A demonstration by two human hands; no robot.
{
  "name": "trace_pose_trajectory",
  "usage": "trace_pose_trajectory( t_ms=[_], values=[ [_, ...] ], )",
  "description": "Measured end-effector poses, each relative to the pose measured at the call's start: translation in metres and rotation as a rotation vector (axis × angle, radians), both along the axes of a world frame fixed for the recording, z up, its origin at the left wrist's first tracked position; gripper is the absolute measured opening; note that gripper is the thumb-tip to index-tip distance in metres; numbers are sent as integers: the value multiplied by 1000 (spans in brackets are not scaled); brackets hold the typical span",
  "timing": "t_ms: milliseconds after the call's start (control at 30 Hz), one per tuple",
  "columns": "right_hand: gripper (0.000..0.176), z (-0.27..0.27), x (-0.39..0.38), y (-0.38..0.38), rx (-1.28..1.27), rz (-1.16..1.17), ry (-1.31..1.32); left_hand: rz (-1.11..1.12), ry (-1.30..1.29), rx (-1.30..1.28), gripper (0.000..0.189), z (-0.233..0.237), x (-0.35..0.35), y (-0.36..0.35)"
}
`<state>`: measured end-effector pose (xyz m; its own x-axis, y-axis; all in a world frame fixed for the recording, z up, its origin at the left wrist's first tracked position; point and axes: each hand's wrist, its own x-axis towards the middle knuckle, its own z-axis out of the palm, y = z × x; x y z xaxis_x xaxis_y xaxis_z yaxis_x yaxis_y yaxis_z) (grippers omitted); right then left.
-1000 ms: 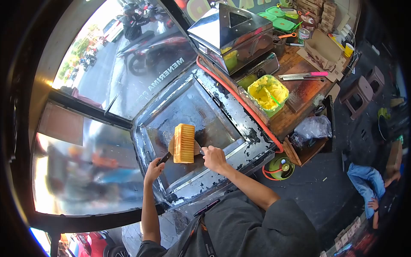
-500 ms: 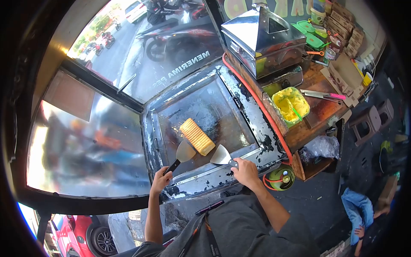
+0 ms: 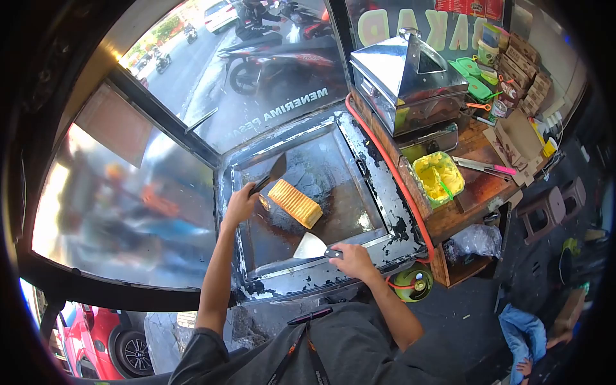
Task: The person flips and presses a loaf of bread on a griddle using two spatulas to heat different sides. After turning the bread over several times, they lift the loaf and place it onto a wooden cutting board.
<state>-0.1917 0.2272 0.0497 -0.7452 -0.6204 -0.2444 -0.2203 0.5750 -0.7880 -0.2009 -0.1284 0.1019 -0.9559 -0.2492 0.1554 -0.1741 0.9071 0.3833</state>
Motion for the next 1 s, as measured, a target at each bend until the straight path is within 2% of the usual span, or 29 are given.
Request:
trace_pose_trajectory(
  t_ms=[100, 133, 233, 267, 367, 433, 500, 567, 667, 767, 800, 867, 933, 1000],
  values=[
    [36, -17, -10, -16, -49, -106, 51, -65, -179, -229, 24, -7, -28, 4],
    [36, -28, -17, -12, -75, -129, 155, -92, -257, -297, 22, -7, -34, 7],
    [35, -40, -34, 7, -40, -315, 317, -228, -332, -360, 18, 5, -29, -1],
    [34, -37, -39, 13, -15, -380, 358, -268, -320, -314, 18, 9, -23, -4],
    [32, -26, -52, 23, 51, -444, 464, -152, -577, 154, 20, 25, -6, -9],
    [31, -21, -54, 17, 67, -436, 531, -17, -505, 446, 21, 10, 12, -13],
    [31, -22, -46, 1, 92, -318, 648, 123, -476, 677, 21, -1, 26, -12],
    [32, -19, -33, -12, 83, -154, 750, 180, -460, 669, 22, -15, 27, -11],
    [32, -10, -23, -7, -35, -124, 560, 203, -444, 569, 21, -25, 25, -4],
    [35, -21, -33, 3, 17, -236, 269, -68, -241, 174, 20, -45, 24, -9],
    [37, -29, -40, 4, 80, -282, 201, -63, -270, 179, 22, -42, 24, -5],
    [37, -55, -54, -6, 45, -271, 196, -56, -330, 188, 27, -35, 24, 2],
    [36, -54, -60, -20, 10, -259, 184, -43, -374, 294, 28, -30, 27, 8],
    [34, -48, -57, -42, -25, -231, 336, -9, -391, 360, 28, -30, 27, 8]
  ],
)
